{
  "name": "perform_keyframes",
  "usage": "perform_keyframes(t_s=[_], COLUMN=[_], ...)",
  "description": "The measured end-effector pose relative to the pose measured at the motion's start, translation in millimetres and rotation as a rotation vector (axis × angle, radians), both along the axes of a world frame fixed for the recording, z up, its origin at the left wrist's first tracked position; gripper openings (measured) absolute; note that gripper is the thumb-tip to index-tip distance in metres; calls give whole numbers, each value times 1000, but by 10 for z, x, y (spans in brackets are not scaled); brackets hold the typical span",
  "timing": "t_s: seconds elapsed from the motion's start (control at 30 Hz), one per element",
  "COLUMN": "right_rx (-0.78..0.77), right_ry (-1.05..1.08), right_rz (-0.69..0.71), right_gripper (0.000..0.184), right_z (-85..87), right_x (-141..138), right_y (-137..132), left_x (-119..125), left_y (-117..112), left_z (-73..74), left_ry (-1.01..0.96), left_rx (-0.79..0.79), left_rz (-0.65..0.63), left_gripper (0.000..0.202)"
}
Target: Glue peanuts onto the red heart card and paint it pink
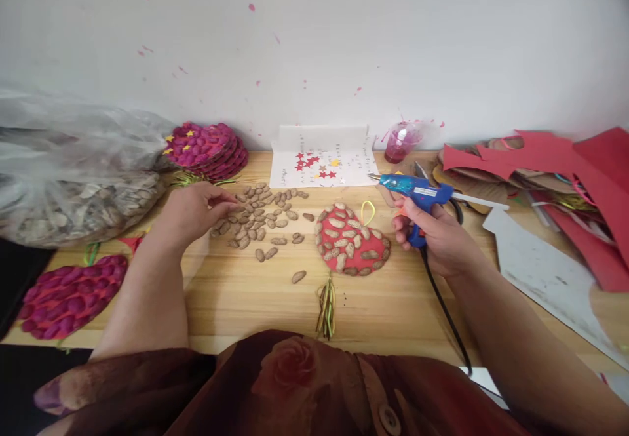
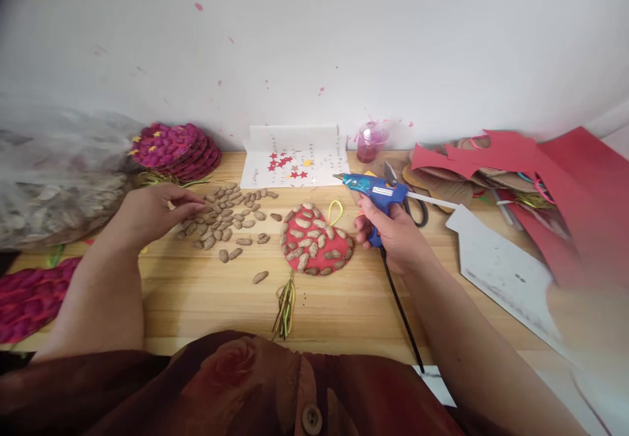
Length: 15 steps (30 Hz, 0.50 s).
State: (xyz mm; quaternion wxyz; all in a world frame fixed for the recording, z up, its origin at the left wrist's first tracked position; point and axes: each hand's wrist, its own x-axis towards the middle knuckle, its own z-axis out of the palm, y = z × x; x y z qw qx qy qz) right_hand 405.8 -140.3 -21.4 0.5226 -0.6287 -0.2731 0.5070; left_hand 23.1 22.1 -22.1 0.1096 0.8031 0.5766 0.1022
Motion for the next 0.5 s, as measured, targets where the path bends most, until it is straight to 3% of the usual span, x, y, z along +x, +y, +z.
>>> perform_keyframes(t_s=[0.3,0.5], right_rx=[-59,-59], right_ry=[-113,-156], right_rz=[-47,-66], right_gripper=[59,47], right_z=[-99,-73], right_x=[59,15], right_y=[30,46], left_x=[-12,-33], left_y=[-48,-41], left_z=[91,69], left_ry=[-31,-144], left_rx=[55,43], left_rz=[37,38], left_gripper=[33,7])
